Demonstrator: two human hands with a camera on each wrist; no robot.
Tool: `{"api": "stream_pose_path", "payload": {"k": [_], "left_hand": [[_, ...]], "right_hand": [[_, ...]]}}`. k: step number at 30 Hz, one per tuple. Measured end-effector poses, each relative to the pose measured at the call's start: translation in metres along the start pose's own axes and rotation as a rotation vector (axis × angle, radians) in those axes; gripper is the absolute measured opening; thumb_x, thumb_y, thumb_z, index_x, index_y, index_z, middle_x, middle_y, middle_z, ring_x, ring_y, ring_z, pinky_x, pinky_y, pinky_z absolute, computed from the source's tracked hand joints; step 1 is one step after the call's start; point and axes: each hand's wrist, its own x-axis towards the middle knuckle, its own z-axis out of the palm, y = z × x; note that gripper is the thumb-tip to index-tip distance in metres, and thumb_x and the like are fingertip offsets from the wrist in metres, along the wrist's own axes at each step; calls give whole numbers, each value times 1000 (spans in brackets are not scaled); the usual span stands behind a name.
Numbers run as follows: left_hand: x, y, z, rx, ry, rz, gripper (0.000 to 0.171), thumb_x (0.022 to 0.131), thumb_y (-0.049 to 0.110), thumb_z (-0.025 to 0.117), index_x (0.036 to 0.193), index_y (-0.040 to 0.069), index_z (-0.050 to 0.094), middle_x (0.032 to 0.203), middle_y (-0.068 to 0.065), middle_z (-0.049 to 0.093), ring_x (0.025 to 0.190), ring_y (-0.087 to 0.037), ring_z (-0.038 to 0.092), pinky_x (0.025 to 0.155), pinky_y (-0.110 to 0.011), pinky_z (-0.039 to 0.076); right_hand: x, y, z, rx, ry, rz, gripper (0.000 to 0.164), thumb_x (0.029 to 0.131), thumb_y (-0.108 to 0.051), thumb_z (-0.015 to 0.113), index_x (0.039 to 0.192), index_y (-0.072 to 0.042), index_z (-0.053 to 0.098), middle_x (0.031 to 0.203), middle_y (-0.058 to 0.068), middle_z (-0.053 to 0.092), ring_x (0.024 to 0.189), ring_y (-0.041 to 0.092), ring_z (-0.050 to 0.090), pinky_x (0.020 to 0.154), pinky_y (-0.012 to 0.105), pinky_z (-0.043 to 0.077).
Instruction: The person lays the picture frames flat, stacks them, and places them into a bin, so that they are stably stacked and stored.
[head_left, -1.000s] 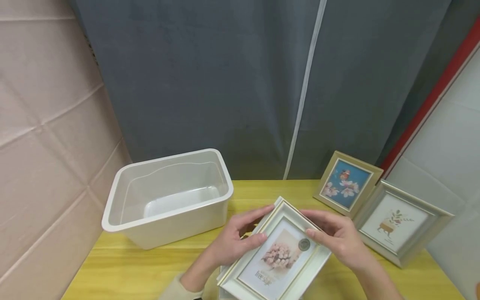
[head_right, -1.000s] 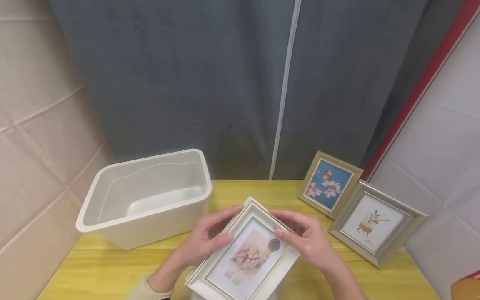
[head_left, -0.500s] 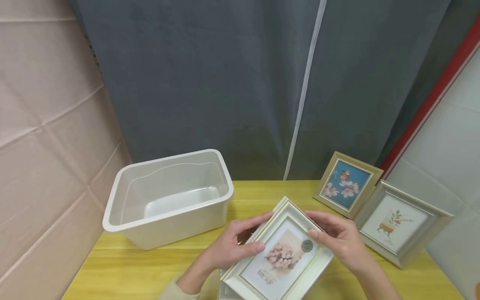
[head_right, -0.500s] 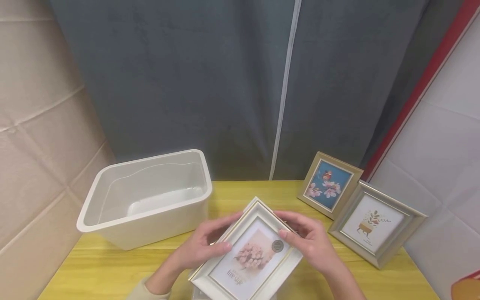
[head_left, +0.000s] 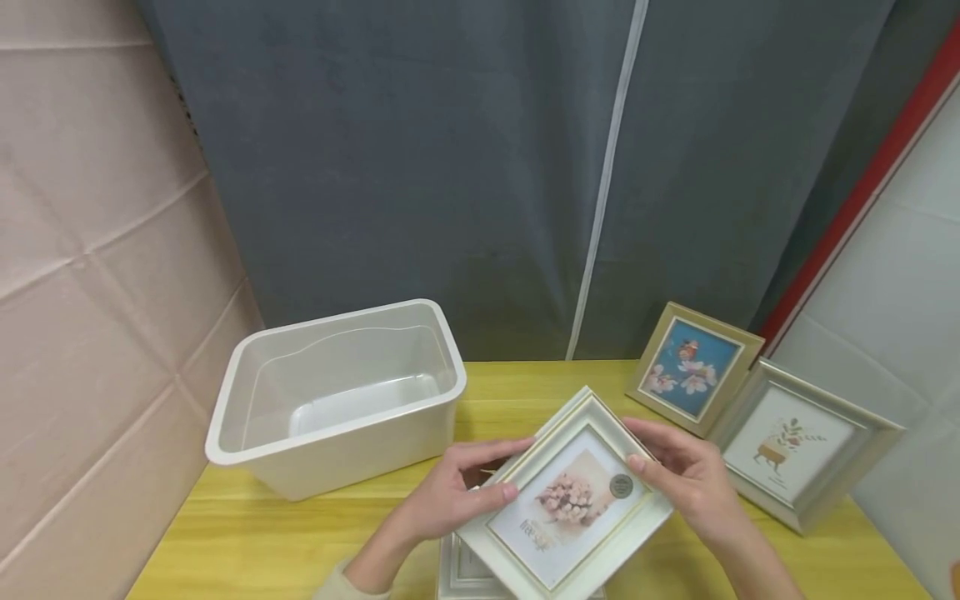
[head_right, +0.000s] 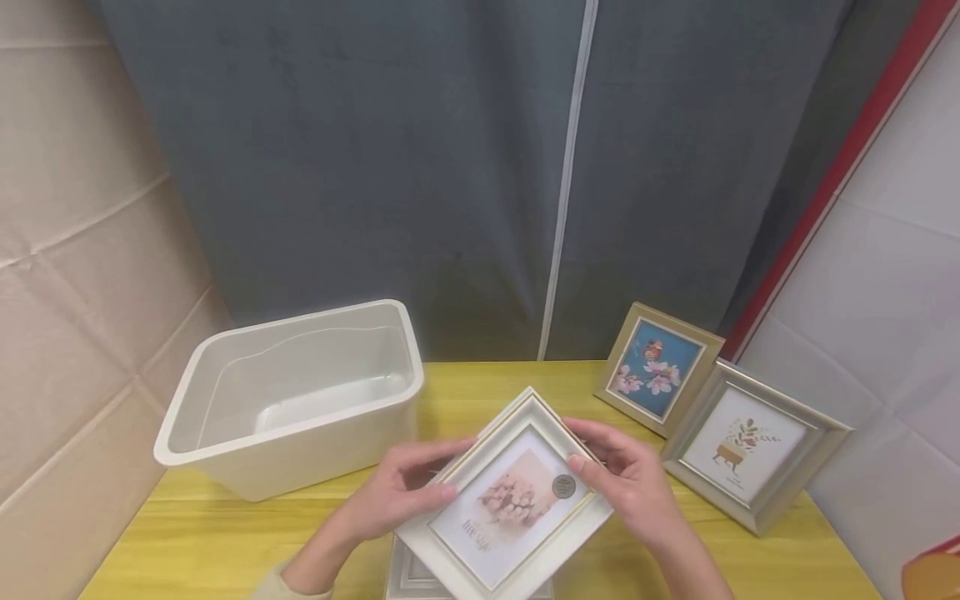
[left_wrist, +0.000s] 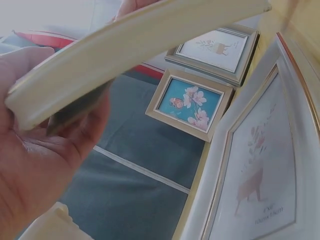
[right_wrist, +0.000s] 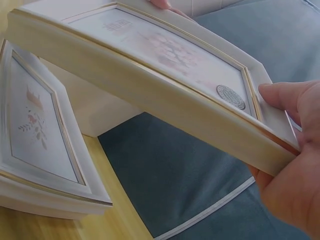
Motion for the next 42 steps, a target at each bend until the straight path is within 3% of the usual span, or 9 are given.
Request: {"api": "stream_pose_path", "payload": {"k": [6,12,20,27,31,36,39,42], "left_hand": [[-6,-4,-4,-47,25,-62,45,96,-1,65,139,-9,56,136,-29,59,104,-19,69,81,-43,61],[-13,-9,-8,17,50,-78,47,95,-1,67,140,-6,57,138,-25,60,110,-17,66,88,-37,59],[-20,-13,-12,81,224,-180,41,92,2,73,132,-4,65,129,-24,64,101,-17,69,82,-36,61],[-24,-16,-15,78,335,-233,36,91,2,74,126,-6,68,124,-25,66,99,-18,69,81,-35,61],[-24,-17,-16,93,417,-289,31,89,2,76,117,-7,70,113,-23,70,90,-18,70,78,-32,61],[-23,-18,-18,128,557,-346,25,82,2,82,104,-3,72,99,-14,72,82,-17,67,73,-27,59],[-23,-20,-20,145,634,-368,23,80,3,85,100,0,73,93,-10,72,77,-17,65,67,-25,57],[-23,-24,-23,164,671,-383,23,80,3,85,100,1,74,89,-10,72,74,-18,65,64,-25,56]], "right_hand": [[-2,-1,3,-35,36,60,48,88,23,59,132,6,62,121,0,73,86,18,74,60,38,61],[-4,0,6,-58,77,125,43,89,19,61,132,10,60,118,-1,74,82,19,74,58,41,61],[-12,-2,15,-116,200,273,45,91,10,68,134,10,57,122,-11,71,97,12,72,74,31,61],[-21,5,26,-137,207,394,52,90,3,73,139,9,55,125,-14,69,106,6,69,82,28,59],[-28,10,28,-132,198,399,52,89,4,74,138,9,56,124,-2,71,102,10,71,78,33,61],[-33,16,34,-157,188,376,53,86,7,76,136,8,58,119,25,69,95,12,73,73,34,62],[-38,20,41,-153,172,393,55,84,10,76,136,10,58,115,30,69,89,12,73,70,33,62],[-43,24,47,-140,152,460,58,84,9,77,138,11,55,116,30,68,85,13,71,70,31,62]]}}
